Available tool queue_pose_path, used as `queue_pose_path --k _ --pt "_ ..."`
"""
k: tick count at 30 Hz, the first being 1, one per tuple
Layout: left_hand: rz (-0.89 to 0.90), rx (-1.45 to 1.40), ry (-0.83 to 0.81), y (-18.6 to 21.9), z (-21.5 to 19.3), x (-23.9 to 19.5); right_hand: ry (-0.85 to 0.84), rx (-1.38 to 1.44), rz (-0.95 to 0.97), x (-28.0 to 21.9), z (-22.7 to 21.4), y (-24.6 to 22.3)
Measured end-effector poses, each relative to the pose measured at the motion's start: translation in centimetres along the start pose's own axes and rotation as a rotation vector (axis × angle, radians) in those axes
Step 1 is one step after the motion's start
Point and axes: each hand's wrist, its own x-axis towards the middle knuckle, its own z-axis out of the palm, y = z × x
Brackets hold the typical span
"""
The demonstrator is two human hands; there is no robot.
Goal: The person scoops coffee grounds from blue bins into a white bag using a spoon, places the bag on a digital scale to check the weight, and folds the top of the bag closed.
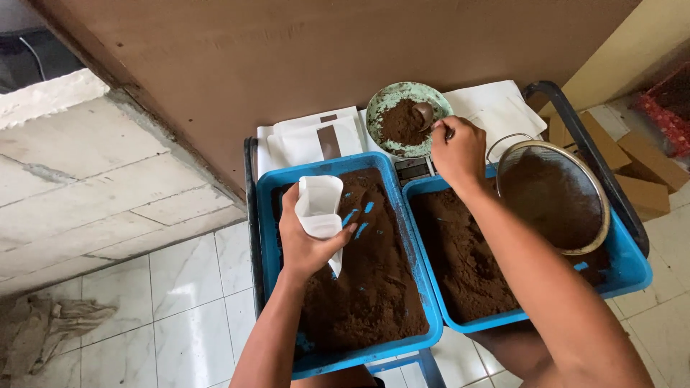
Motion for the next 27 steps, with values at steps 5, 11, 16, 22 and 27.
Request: queue_pose_path --k 5,11,16,22,27 --pt "0.02 0.001 0.014 0.2 0.1 0.0 -0.038 0.145 0.291 1.9 1.4 1.8" --pt "0.08 0.07 0.012 -0.4 0.2 0.1 -0.007 0.516 0.539 3.3 0.2 4.0" --pt "0.271 0.416 0.097 -1.5 0.8 0.8 -0.046 0.615 0.522 3.2 -2.5 4.6" --pt "0.383 0.636 0.113 -0.6 1.5 2.1 -0.101 0.579 0.509 1.5 -6.5 1.2" --pt "0.368 0.715 0.065 -1.1 2.3 1.9 -0.161 0.6 0.443 -0.6 -9.6 -3.5"
